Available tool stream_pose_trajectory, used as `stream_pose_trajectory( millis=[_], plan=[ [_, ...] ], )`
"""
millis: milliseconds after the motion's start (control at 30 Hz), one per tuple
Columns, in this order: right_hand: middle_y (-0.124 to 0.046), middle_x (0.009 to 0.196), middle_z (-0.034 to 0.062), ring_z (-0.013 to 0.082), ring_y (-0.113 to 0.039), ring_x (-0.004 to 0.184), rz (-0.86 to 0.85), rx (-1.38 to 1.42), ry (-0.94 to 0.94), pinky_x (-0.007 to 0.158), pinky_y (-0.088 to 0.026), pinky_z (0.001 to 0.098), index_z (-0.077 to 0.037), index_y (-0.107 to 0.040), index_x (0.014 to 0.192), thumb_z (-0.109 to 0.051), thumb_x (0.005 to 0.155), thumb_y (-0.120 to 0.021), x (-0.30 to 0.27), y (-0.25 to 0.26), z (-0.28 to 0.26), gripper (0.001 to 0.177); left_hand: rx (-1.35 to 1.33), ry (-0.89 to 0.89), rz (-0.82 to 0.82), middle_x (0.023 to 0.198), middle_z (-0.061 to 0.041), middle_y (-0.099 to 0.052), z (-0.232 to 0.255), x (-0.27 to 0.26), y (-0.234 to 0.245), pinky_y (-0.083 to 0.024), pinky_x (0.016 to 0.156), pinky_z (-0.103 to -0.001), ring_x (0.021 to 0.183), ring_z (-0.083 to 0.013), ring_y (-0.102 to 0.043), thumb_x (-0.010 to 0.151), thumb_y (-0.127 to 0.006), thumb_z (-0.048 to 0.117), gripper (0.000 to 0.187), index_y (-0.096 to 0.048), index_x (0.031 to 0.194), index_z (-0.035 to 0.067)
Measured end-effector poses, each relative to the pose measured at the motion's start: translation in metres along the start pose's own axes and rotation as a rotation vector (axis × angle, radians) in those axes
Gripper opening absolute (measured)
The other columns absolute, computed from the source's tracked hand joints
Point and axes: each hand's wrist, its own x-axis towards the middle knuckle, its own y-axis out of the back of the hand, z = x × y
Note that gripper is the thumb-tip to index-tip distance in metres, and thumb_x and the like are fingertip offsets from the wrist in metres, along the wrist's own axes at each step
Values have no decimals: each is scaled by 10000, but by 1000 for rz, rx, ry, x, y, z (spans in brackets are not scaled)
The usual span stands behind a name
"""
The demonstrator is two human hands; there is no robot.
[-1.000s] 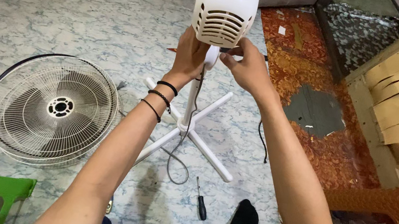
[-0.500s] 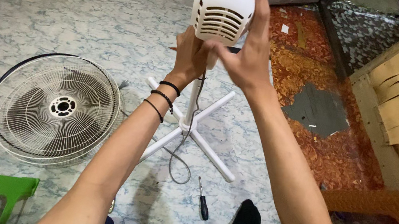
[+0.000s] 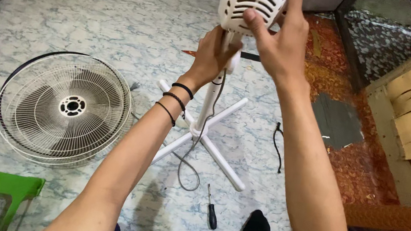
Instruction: The person disassembles a white pedestal fan by hand, removing the front grille, the fan blades, and the rear grille. They then use a screwdriver to loosen a screw on the fan's neck and remove the head assembly from the stand.
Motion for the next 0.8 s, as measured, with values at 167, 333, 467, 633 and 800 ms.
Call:
stream_pose_trajectory(
  millis=[167, 333, 467, 633, 800],
  plan=[
    [-774, 1255, 181, 283, -797, 1190, -31, 79, -30, 978, -688, 394, -59, -416, 1489, -315, 1156, -763, 15, 2, 6, 545, -7, 5, -79, 1184, -183, -644, -8, 3, 2, -498, 981, -474, 1126, -355, -620, 800, -896, 468, 769, -531, 1292, 2],
    [-800, 1110, 152, 236, -810, 1023, -57, 11, -142, 845, -655, 395, -26, -559, 1369, -372, 1092, -760, 31, 7, 14, 487, -61, 38, -73, 1295, -200, -576, -14, 3, -2, -473, 1044, -463, 1215, -359, -565, 749, -901, 360, 898, -440, 1412, -33],
    [-790, 1094, 137, 224, -800, 1021, -79, -6, -141, 849, -661, 387, -10, -604, 1325, -432, 1102, -743, 36, 9, 21, 497, -5, 107, -126, 1323, -201, -555, -18, 6, -5, -435, 1090, -467, 1265, -362, -522, 735, -913, 342, 901, -442, 1414, -17],
    [-761, 1088, 140, 236, -788, 993, -91, -28, -133, 790, -670, 377, 0, -617, 1305, -473, 1097, -725, 45, 8, 33, 527, -33, 143, -163, 1340, -213, -515, -19, 11, -4, -423, 1103, -463, 1280, -365, -505, 717, -924, 323, 930, -416, 1415, -24],
    [-727, 1146, 153, 244, -780, 986, -111, -3, -169, 699, -656, 370, -15, -634, 1317, -490, 1062, -723, 52, 7, 38, 547, -54, 184, -179, 1331, -205, -532, -16, 13, -2, -449, 1097, -449, 1278, -357, -534, 697, -930, 302, 921, -427, 1400, -18]
  ],
)
